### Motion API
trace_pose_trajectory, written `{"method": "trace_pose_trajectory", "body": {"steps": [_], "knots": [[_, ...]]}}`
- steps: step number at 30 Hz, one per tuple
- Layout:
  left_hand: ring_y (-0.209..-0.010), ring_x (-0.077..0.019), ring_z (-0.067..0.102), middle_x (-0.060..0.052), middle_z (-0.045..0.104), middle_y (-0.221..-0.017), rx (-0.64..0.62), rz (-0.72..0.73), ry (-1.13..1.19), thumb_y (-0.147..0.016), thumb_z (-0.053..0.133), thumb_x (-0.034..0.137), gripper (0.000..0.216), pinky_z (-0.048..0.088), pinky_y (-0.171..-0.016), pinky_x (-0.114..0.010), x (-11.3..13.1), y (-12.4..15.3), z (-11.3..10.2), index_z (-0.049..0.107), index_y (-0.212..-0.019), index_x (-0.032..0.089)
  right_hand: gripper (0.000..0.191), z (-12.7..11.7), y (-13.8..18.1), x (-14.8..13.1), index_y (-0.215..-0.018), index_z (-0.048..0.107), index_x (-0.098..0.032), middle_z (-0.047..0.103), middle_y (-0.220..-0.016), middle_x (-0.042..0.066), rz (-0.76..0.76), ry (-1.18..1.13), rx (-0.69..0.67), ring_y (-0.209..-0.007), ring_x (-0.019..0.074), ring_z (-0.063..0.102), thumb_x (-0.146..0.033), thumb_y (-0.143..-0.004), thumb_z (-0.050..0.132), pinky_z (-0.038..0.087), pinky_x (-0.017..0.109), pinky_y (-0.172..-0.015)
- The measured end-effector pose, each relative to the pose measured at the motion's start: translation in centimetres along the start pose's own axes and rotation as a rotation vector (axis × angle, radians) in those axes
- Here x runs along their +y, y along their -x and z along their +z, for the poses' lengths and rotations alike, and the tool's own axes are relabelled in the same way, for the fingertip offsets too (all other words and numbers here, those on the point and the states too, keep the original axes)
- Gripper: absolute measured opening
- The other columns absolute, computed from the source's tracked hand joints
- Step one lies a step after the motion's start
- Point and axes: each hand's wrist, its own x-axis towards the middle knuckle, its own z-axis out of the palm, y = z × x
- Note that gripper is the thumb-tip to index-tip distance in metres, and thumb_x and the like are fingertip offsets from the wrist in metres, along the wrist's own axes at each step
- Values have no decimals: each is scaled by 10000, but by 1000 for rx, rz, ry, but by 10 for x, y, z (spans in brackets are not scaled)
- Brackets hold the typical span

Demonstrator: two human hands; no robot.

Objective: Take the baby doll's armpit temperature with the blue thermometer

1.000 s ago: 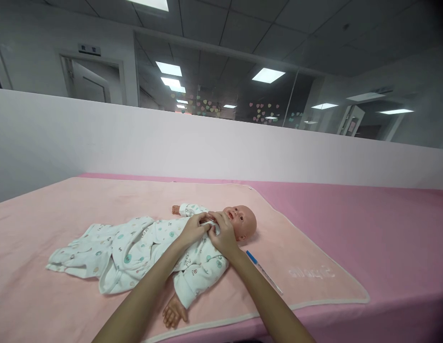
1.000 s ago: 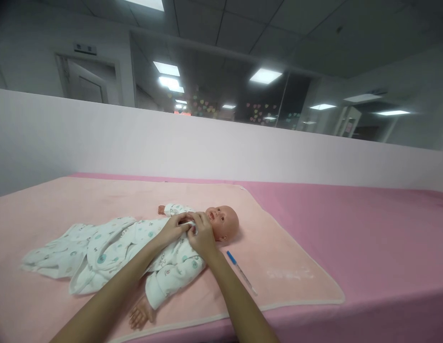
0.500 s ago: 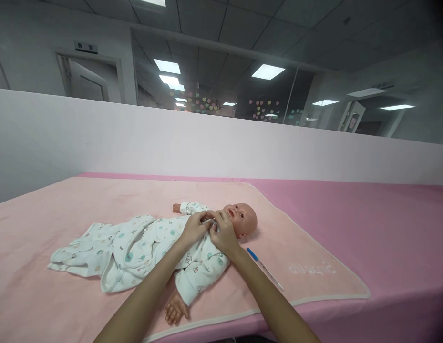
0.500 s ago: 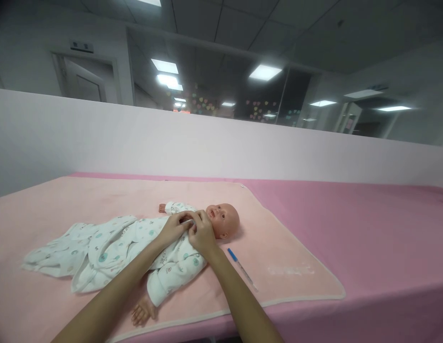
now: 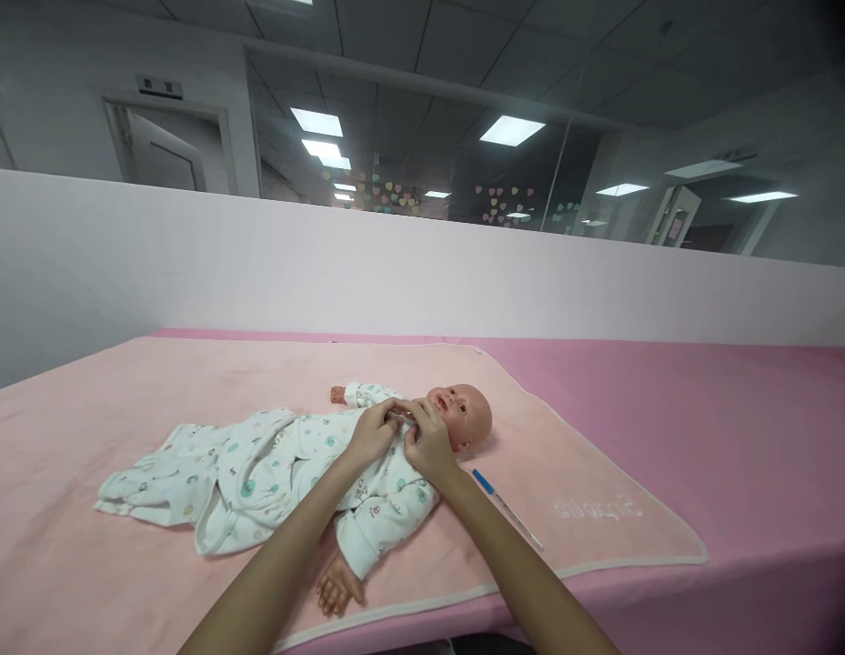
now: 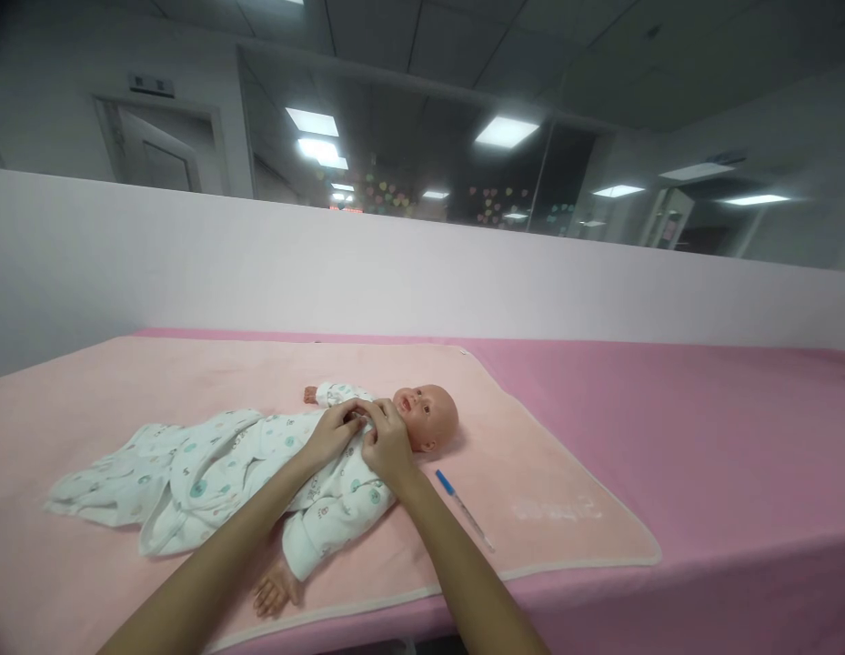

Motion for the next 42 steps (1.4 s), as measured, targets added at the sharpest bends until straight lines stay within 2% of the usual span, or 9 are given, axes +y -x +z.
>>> {"method": "trace_pose_trajectory", "body": {"steps": [7,11,14,23,27,30,33,37,42], "knots": [[-663,-132,516,5,597,-728,-6,3,10,-682,401,82,324,394,-646,-235,3,1,-1,598,-924,172,596,0,1,3,-1090,525,-220,510,-936,57,-18,-16,-6,-895,173,508,45,-590,340,478,310,-777],[-730,-138,529,-9,614,-855,-22,-6,7,-700,402,102,384,405,-703,-246,4,1,-2,557,-1040,191,552,-1,1,3,-1036,551,-215,522,-969,61,-29,-18,-15,-931,175,505,49,-601,338,463,326,-819],[-737,-141,531,-6,609,-851,-26,-12,7,-718,405,128,409,408,-713,-252,3,2,-2,520,-1102,209,521,-1,2,4,-1009,566,-205,526,-969,66,-47,-12,-23,-944,178,500,51,-616,340,459,329,-826],[-593,-104,498,18,607,-736,53,-68,89,-717,435,138,472,389,-571,-219,3,4,2,416,-1183,212,568,-2,1,10,-1041,566,-225,513,-973,69,-60,2,-63,-930,181,495,65,-608,340,466,329,-800],[-586,-98,510,16,617,-753,80,-56,112,-704,447,124,434,392,-570,-214,3,4,3,443,-1131,201,557,-3,2,10,-1029,571,-228,515,-983,65,-56,-10,-59,-936,180,499,55,-603,351,460,322,-808],[-588,-103,522,13,599,-709,133,-60,107,-697,445,123,245,395,-565,-215,2,3,3,517,-926,173,498,-2,2,6,-982,584,-211,528,-966,65,-49,-31,-41,-924,177,509,38,-612,362,454,315,-811],[-618,-114,542,5,589,-696,202,-60,106,-701,428,127,111,407,-580,-224,1,2,3,514,-760,164,406,-2,2,1,-927,591,-198,540,-927,62,-24,-52,-23,-893,174,521,6,-643,383,454,311,-798],[-678,-136,577,-14,613,-736,198,-51,124,-742,441,190,135,429,-631,-251,0,1,3,528,-842,165,352,-3,-1,-2,-877,593,-196,553,-898,55,23,-84,6,-858,167,530,-7,-670,381,454,308,-772],[-635,-138,577,-1,627,-675,168,-79,90,-768,440,218,185,419,-616,-252,4,1,2,533,-920,169,334,-4,-4,-3,-849,587,-202,567,-834,37,135,-144,54,-785,157,536,-5,-668,387,472,285,-677]]}}
